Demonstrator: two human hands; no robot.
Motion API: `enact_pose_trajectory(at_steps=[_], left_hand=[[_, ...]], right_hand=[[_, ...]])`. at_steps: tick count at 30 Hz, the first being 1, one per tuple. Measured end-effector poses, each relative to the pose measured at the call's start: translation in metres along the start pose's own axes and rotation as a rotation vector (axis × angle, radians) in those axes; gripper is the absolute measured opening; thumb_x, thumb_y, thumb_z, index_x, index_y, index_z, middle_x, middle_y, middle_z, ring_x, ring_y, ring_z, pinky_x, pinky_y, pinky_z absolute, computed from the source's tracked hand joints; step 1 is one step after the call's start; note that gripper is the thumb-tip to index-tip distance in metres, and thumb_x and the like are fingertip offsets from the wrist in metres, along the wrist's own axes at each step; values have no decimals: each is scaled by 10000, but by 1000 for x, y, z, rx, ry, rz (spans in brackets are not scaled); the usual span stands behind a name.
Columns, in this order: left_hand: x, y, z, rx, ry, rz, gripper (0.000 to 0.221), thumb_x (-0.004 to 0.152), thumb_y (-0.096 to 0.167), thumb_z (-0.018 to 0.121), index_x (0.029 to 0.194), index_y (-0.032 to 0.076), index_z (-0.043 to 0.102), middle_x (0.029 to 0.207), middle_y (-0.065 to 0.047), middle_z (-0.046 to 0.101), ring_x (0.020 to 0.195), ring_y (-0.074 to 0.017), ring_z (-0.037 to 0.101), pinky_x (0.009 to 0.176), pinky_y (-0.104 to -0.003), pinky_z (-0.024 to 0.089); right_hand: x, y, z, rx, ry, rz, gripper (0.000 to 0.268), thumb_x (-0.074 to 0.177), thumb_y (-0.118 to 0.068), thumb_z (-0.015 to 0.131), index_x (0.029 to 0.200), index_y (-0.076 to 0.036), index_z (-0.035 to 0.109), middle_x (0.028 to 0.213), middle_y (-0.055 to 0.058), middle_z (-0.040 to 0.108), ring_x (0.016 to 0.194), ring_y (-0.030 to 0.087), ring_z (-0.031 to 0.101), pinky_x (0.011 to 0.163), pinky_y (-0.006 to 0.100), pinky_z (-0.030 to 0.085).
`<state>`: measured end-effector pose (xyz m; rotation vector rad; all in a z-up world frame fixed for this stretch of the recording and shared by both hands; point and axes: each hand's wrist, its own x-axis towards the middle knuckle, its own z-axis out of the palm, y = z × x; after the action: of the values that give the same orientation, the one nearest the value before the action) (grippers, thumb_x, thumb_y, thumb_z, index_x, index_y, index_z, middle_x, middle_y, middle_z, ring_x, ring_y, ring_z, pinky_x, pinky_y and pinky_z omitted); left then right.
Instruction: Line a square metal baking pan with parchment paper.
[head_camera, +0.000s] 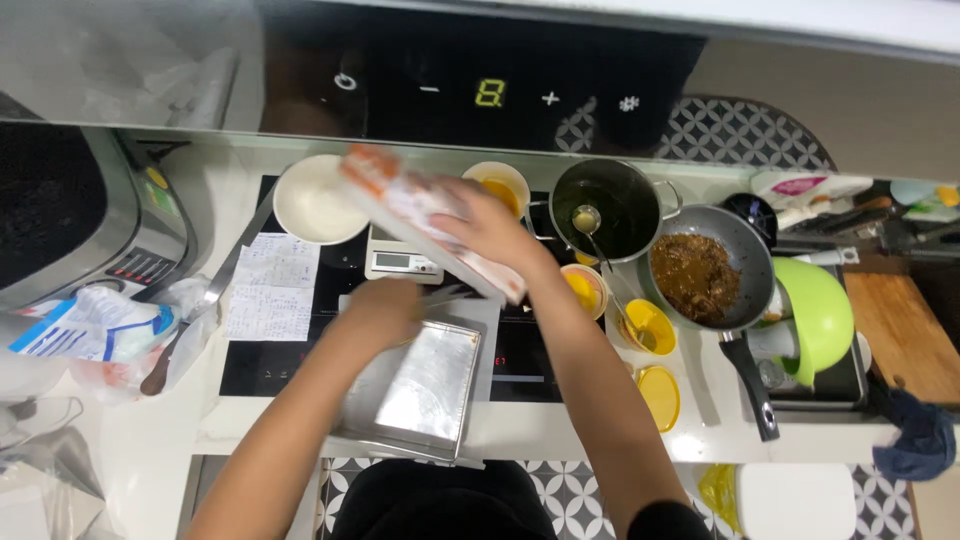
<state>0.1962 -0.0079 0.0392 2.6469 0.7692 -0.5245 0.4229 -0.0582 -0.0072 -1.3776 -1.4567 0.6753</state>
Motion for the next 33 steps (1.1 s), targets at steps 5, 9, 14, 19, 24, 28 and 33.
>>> enact_pose_trajectory(at_steps=[5, 9, 14, 19, 24, 28, 33], left_hand=[[-78, -92, 53, 17, 96, -465, 677, 752, 314, 783, 1252, -77, 546, 1249, -255, 595, 1151, -412, 576, 1000, -465, 495], [-76, -168, 180, -242, 417, -550, 680, 749, 184, 743, 1287, -152, 500, 1208, -319, 597, 1117, -454, 586, 991, -488, 493], [-70, -168, 190, -269, 552, -534, 616, 753, 136, 762, 1278, -107, 550, 1096, -300, 642, 1074, -461, 601, 976, -513, 475], [-116, -38, 105, -722, 733, -324, 328, 1002, 302, 667, 1212, 49, 666, 952, -100, 728, 822, -225, 719, 748, -376, 566], [-206, 108, 84, -1032, 172, -60, 827, 821, 270, 737, 1518, 74, 338, 1275, -159, 628, 1077, -286, 681, 895, -393, 557], [-253, 112, 135, -885, 269, 58, 992, 693, 97, 784, 1528, -13, 258, 1401, -267, 524, 1282, -401, 579, 975, -427, 523], [-293, 50, 254, -918, 167, 106, 1028, 666, 75, 807, 1529, 7, 252, 1418, -236, 548, 1283, -363, 602, 1025, -398, 492]], right_hand=[[-81, -66, -29, 678, 157, 446, 457, 1071, -280, 510, 1422, 11, 487, 1165, 178, 670, 994, 258, 690, 866, 372, 597], [-136, -85, -22, 1058, 225, 603, 506, 1080, -410, 411, 1358, 2, 500, 1081, 204, 664, 850, 282, 692, 753, 417, 607], [-167, -110, 9, 1227, 178, 637, 617, 1047, -465, 322, 1393, 2, 532, 1116, 209, 684, 802, 248, 669, 740, 399, 595], [-220, -116, 62, 1220, 133, 494, 495, 1074, -322, 426, 1410, 35, 490, 1163, 232, 652, 966, 281, 682, 880, 436, 587], [-263, -163, 140, 1015, 526, 495, 520, 1006, -232, 554, 1473, -69, 392, 1209, 144, 641, 1060, 247, 661, 933, 433, 569], [-351, -88, 213, 1468, 525, 410, 553, 996, -408, 423, 1360, 8, 411, 1241, 157, 609, 1137, 247, 603, 1022, 373, 512], [-431, 56, 260, 66, -71, 614, 525, 993, -290, 554, 1380, 51, 460, 1394, 307, 457, 1267, 467, 487, 968, 490, 530]])
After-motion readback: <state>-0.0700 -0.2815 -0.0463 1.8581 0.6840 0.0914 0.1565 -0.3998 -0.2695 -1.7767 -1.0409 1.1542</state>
